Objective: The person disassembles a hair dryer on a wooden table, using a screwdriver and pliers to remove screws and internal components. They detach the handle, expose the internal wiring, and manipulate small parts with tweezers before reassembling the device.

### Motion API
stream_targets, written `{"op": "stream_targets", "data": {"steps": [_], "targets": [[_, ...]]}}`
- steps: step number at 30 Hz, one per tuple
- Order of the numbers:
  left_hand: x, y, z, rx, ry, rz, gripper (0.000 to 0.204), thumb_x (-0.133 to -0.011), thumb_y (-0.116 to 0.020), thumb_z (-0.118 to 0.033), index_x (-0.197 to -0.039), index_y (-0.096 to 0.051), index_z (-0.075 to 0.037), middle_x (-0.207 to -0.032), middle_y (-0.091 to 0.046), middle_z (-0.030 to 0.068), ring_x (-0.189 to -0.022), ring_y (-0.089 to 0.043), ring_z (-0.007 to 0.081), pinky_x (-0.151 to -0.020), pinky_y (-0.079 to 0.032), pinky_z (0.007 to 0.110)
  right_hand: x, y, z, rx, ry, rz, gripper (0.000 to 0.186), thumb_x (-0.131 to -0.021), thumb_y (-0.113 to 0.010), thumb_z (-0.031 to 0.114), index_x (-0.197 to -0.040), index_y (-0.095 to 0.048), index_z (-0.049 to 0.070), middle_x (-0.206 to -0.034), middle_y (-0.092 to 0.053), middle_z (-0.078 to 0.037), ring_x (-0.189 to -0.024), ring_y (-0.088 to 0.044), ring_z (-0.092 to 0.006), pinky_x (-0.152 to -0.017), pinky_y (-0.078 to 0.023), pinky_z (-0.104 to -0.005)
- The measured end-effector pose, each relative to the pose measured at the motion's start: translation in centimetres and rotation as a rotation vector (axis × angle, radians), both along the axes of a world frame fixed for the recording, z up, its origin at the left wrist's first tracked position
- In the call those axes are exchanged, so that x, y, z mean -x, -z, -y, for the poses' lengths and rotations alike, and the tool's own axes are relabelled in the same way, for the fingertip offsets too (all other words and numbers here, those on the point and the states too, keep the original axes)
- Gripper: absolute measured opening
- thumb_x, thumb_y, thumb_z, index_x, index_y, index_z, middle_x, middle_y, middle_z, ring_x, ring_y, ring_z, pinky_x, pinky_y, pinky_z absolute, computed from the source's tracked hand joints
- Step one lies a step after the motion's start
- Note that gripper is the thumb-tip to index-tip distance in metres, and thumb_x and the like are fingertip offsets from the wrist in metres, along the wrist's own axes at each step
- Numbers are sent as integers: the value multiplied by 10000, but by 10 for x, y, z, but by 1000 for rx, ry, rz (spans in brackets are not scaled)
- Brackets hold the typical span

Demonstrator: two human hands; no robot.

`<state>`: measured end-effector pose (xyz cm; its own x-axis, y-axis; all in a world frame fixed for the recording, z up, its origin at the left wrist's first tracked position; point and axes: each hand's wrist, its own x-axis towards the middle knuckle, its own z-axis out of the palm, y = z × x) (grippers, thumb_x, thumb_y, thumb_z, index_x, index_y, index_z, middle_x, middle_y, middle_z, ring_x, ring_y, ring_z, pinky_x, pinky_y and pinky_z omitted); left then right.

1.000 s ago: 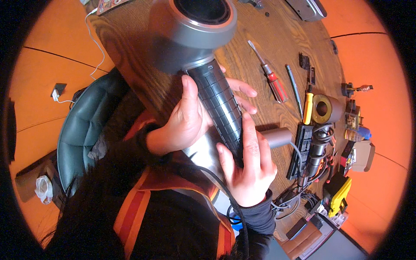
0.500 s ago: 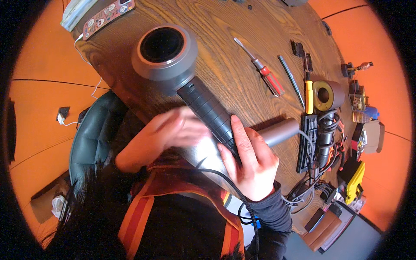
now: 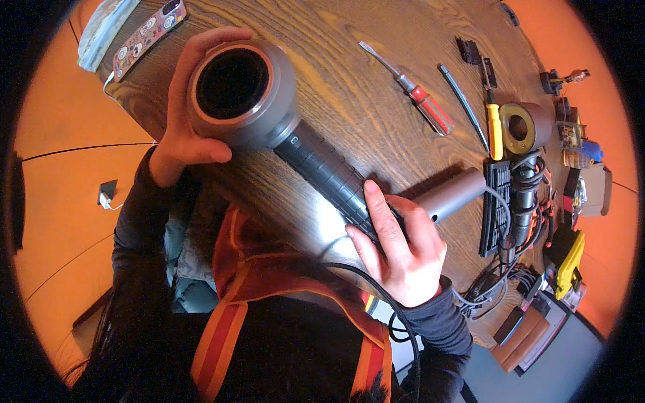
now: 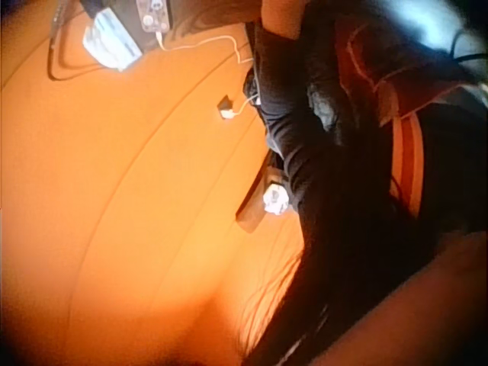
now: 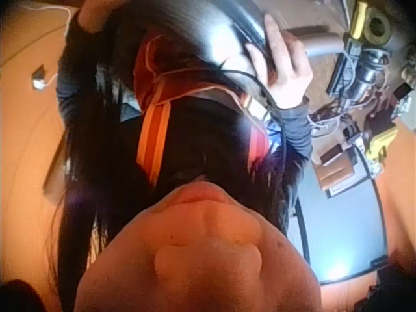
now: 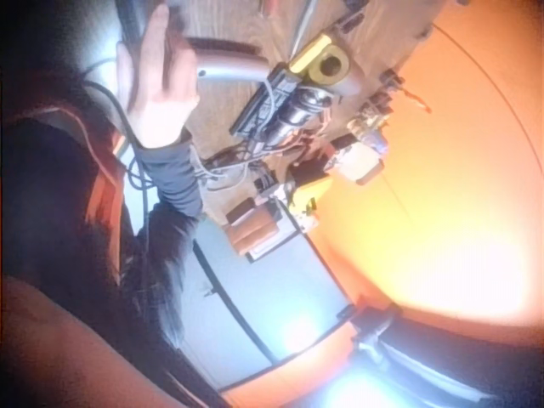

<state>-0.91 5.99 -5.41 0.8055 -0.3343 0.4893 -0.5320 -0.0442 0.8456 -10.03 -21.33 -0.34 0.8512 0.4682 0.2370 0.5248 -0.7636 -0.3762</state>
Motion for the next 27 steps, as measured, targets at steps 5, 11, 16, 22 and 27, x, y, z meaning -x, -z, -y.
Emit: {"op": "stream_targets", "data": {"steps": [5,11,16,22,27], "targets": [[3,0,0,92,-49,-24,1062,-510,-769,-522,-1261,-287,54,-1094,-508,135,-1003,-521,200,-861,-413,304,0,-2,-1,47,9,3,527,-611,-761,195,-1100,-614,64,-860,-559,-91,-740,-537,-201,-628,-474,-319],[0,2,-2,243,163,95,1020,-533,-760,-506,-1250,-301,56,-1070,-524,128,-978,-530,193,-837,-428,297,-4,-5,-3,0,-43,23,565,-598,-777,174,-1118,-600,43,-838,-574,-100,-649,-545,-188,-558,-479,-278],[4,1,9,277,66,43,999,-535,-768,-490,-1241,-311,50,-1065,-529,128,-973,-534,192,-837,-432,299,-4,-6,-2,16,-41,-12,578,-584,-781,173,-1118,-602,46,-835,-568,-107,-637,-539,-190,-543,-472,-280],[5,3,13,318,15,9,974,-538,-778,-471,-1230,-324,42,-1060,-534,128,-967,-540,191,-837,-436,301,-6,-5,-1,51,-59,30,585,-562,-783,193,-1107,-613,65,-822,-548,-102,-631,-536,-192,-529,-468,-282],[5,1,14,338,9,-2,953,-540,-785,-455,-1221,-334,35,-1055,-538,128,-962,-544,190,-836,-439,302,-6,-21,-4,62,-16,-54,579,-566,-771,154,-1113,-607,61,-859,-536,-111,-703,-533,-215,-572,-466,-302]]}}
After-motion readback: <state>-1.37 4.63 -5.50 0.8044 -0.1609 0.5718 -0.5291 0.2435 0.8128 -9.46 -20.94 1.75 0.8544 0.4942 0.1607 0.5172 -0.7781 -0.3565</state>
